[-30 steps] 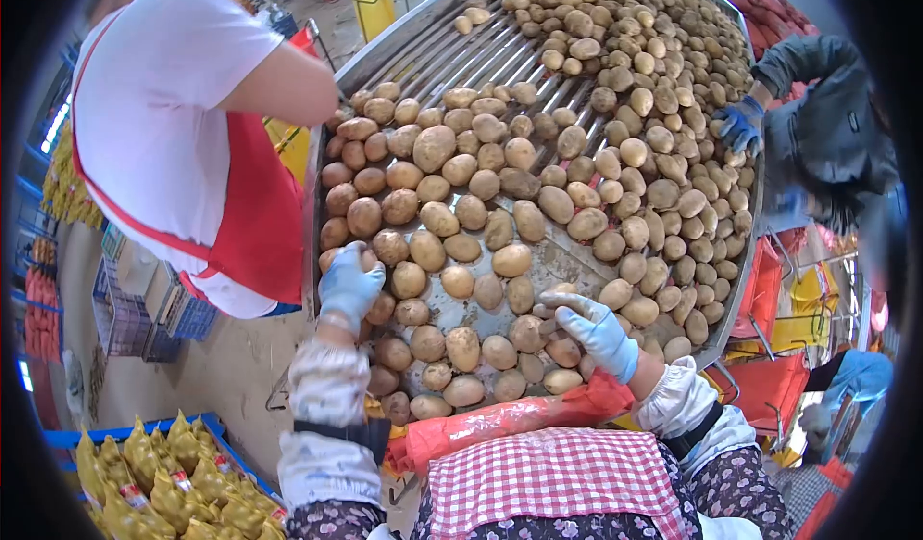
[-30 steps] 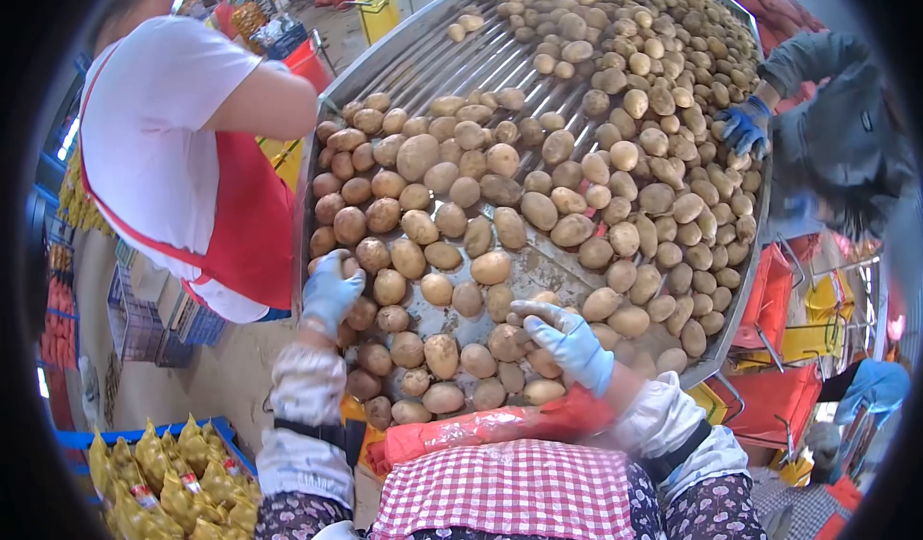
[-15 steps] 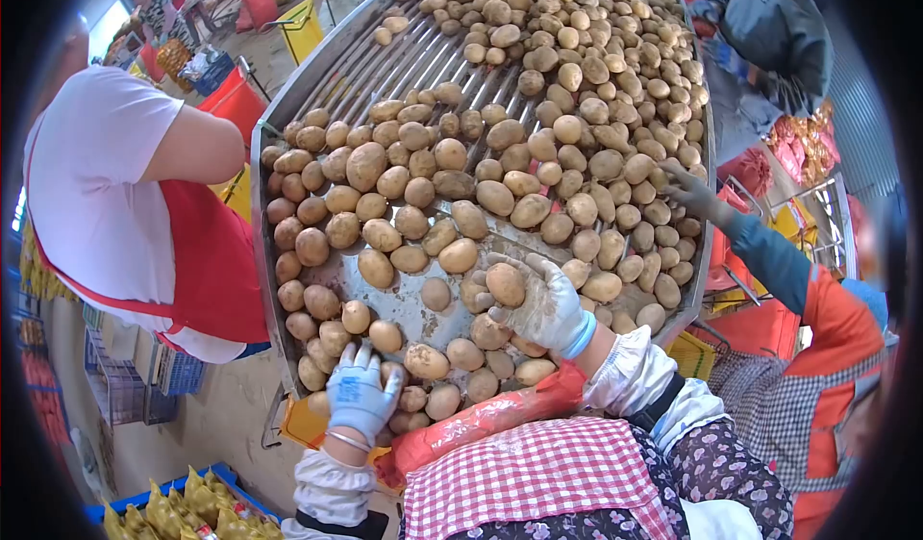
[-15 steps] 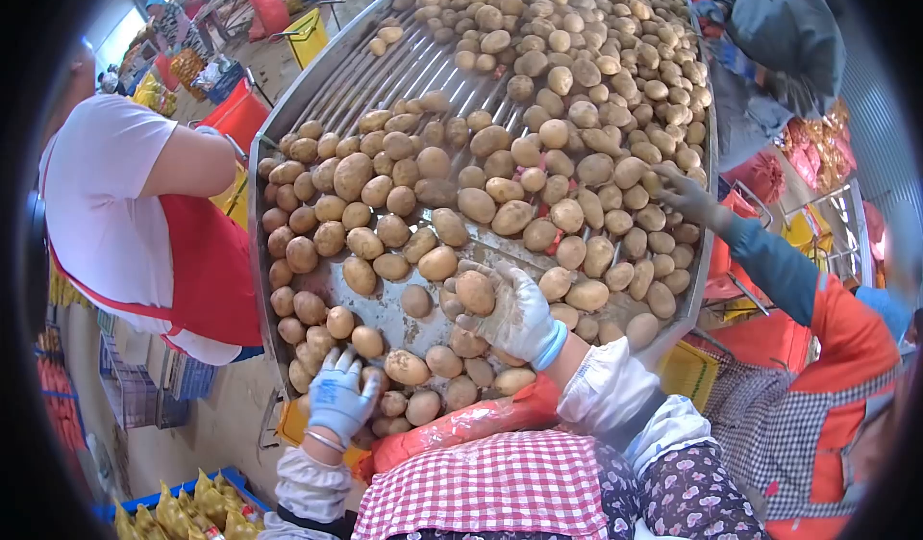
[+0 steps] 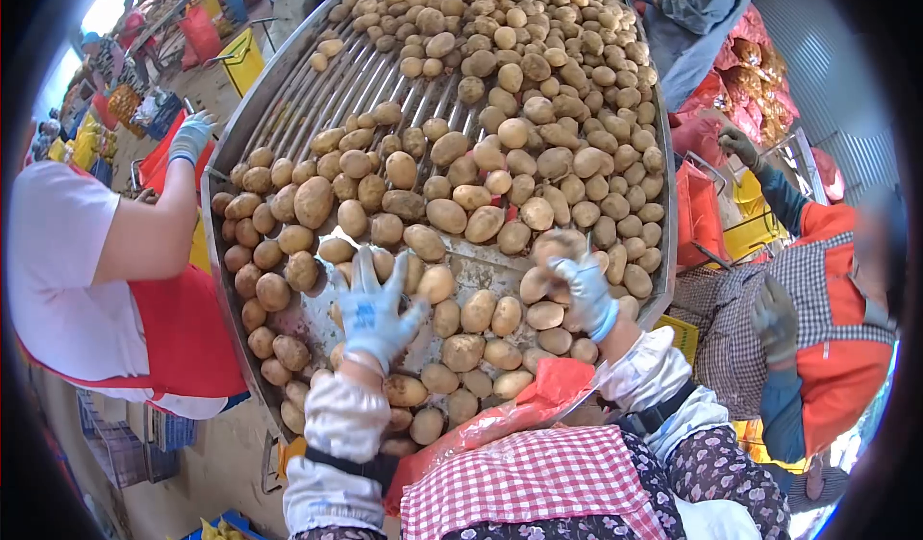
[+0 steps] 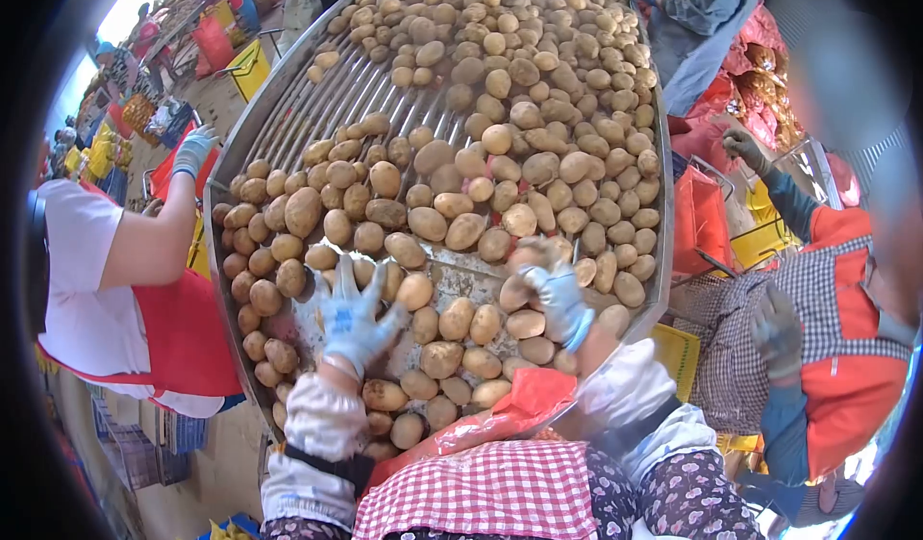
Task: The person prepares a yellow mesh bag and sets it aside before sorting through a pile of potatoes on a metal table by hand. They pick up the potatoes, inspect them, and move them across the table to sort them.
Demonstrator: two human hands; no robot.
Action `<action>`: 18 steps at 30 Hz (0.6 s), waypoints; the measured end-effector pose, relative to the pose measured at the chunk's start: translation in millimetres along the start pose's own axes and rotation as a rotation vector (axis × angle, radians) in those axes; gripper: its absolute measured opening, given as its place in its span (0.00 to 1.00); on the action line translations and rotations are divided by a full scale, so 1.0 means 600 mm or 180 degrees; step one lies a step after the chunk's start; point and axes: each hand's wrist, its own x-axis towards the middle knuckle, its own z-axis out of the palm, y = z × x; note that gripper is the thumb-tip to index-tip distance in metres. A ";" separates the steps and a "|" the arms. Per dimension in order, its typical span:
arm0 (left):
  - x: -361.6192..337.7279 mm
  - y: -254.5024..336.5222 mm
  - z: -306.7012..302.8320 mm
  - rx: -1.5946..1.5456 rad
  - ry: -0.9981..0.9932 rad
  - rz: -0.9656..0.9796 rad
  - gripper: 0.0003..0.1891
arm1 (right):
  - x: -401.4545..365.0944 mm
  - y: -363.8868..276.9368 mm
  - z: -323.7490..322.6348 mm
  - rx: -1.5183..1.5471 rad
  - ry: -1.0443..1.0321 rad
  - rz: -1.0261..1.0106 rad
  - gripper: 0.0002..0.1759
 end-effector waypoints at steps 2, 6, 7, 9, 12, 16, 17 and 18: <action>-0.053 0.018 -0.016 -0.0134 -0.0271 0.0192 0.37 | 0.047 0.027 -0.063 -0.1966 0.0745 -0.1505 0.23; -0.166 0.021 -0.024 -0.0302 -0.0722 0.0552 0.32 | 0.042 0.031 -0.092 -0.4153 0.0692 -0.0689 0.24; -0.176 0.025 -0.036 -0.0367 -0.0835 0.0538 0.32 | 0.024 0.047 -0.070 -0.4312 0.0593 -0.1023 0.24; -0.160 0.035 -0.051 -0.0828 -0.1018 0.0237 0.32 | 0.004 0.055 -0.029 -0.4129 0.0135 -0.1311 0.24; -0.124 0.080 -0.056 -0.0722 -0.0394 0.0791 0.34 | -0.015 0.031 -0.015 -0.3625 -0.0663 -0.1582 0.25; -0.167 0.057 -0.024 -0.0349 -0.0657 0.0594 0.33 | -0.011 -0.003 -0.087 -0.1585 -0.0058 0.0038 0.22; -0.185 0.041 -0.025 -0.0063 -0.0698 0.0456 0.32 | -0.005 0.015 -0.130 -0.2224 0.0259 0.0099 0.22; -0.210 0.032 -0.024 -0.0073 -0.0729 0.0471 0.32 | -0.008 0.027 -0.153 -0.2874 0.0561 0.0169 0.23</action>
